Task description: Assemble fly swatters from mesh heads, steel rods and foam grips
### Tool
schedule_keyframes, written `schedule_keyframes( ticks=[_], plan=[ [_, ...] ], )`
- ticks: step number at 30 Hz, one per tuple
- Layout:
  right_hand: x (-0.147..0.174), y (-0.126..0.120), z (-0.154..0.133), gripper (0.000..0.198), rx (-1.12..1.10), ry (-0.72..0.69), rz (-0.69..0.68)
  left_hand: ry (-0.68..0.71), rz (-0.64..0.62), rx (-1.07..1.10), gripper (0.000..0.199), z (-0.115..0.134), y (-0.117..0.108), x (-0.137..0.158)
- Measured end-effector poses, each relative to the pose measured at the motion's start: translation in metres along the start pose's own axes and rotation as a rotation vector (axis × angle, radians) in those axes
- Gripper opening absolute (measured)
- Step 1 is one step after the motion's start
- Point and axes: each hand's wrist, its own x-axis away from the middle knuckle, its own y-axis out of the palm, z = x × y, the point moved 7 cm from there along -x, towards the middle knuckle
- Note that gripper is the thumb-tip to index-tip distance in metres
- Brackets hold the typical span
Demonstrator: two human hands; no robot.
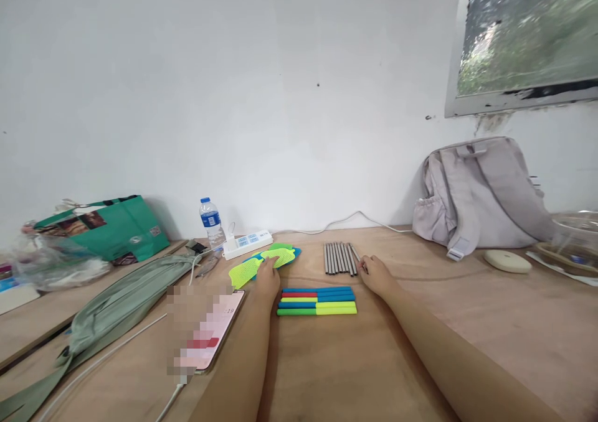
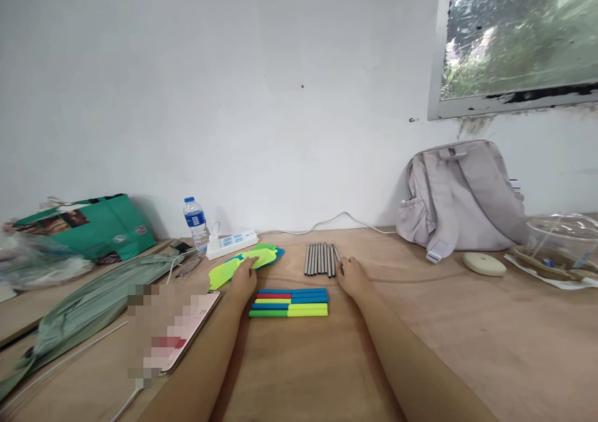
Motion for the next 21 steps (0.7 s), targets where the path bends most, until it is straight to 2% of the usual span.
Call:
schedule_keyframes(
  ticks=[6,12,17,21],
  plan=[
    [-0.002,-0.002,0.013,0.017,-0.024,0.130,0.049,-0.008,0.072,0.149,0.033,0.002,-0.008,0.000],
    [-0.005,-0.007,0.035,0.026,-0.129,0.321,0.149,-0.088,0.279,0.308,0.018,0.004,-0.029,0.008],
    [-0.005,-0.016,0.061,0.031,-0.304,0.460,0.261,-0.186,0.421,0.477,0.030,0.003,-0.042,0.015],
    [-0.005,-0.019,0.068,0.031,-0.488,0.432,0.313,-0.303,0.573,0.756,0.037,-0.002,-0.046,0.026]
  ],
)
